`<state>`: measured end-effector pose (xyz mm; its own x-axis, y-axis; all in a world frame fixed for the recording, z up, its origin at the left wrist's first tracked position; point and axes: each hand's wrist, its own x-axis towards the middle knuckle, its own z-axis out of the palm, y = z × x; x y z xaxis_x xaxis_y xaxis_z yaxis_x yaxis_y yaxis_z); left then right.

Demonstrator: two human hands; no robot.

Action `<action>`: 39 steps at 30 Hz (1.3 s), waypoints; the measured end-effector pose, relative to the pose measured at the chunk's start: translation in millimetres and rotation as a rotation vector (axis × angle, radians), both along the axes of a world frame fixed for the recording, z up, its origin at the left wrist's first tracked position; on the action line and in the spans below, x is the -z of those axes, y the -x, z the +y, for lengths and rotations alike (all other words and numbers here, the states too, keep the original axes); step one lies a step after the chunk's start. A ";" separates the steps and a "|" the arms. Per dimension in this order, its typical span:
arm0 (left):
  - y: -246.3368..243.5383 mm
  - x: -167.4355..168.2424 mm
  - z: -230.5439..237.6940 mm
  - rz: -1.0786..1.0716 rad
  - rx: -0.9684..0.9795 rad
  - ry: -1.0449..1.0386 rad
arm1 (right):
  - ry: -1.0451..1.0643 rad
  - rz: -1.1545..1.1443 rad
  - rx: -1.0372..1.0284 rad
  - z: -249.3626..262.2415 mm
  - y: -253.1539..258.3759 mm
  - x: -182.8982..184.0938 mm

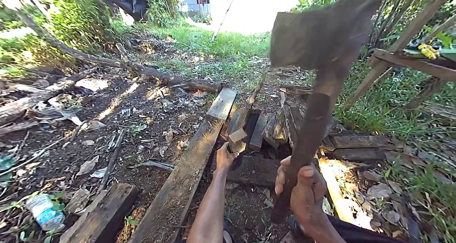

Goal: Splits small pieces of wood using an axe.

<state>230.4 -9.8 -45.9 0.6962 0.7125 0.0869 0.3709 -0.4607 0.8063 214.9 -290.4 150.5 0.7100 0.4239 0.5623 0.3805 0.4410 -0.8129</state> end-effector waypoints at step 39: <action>-3.4 15.1 -16.2 0.096 0.086 0.062 | 0.790 0.431 -0.006 -24.6 1.2 138.0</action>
